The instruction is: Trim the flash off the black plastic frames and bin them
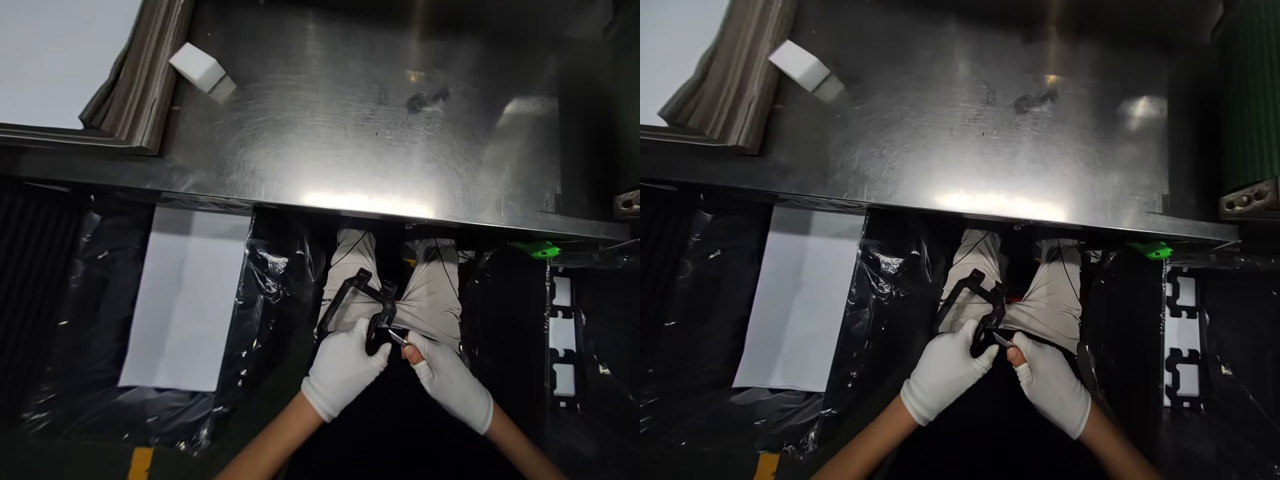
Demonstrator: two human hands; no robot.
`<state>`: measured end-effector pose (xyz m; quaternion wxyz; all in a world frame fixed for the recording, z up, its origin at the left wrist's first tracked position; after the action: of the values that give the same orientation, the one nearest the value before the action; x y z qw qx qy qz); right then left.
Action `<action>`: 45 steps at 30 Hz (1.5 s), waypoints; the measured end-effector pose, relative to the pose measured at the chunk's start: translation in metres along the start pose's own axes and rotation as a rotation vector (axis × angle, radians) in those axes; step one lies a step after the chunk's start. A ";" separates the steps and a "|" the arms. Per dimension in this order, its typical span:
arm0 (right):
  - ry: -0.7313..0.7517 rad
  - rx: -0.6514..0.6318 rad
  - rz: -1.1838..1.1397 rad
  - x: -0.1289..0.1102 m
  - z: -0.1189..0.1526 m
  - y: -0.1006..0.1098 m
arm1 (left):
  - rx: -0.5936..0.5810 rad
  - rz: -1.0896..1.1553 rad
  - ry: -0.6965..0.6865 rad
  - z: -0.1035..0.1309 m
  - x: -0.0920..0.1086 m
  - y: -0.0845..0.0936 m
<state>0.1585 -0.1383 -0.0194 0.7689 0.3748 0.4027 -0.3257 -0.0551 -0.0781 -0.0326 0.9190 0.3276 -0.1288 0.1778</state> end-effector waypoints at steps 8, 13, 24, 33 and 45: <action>-0.033 -0.094 0.301 0.000 -0.005 -0.027 | 0.214 -0.353 -0.012 0.009 0.008 -0.013; -0.033 -0.129 0.312 -0.006 -0.011 -0.021 | 0.223 -0.372 -0.031 0.007 0.008 -0.014; -0.121 -0.125 0.236 -0.002 -0.011 -0.029 | 0.293 -0.329 -0.021 0.006 0.002 -0.022; -0.222 -0.142 0.229 -0.001 -0.009 -0.036 | 0.292 -0.358 0.019 0.007 0.002 -0.028; -0.244 -0.061 0.235 0.001 -0.006 -0.044 | 0.345 -0.319 0.029 0.009 0.002 -0.033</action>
<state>0.1217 -0.1555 -0.0363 0.8560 0.3535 0.2696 -0.2640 -0.0404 -0.1074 -0.0433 0.8677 0.4933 -0.0301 0.0542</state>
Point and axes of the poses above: each hand's wrist, its own z-axis away from the middle knuckle, its own y-axis out of the back of the hand, x = y × z, the point moved 1 cm from there along -z, towards the middle knuckle, and after that the axes turned 14 degrees about y, right-handed, at the moved point
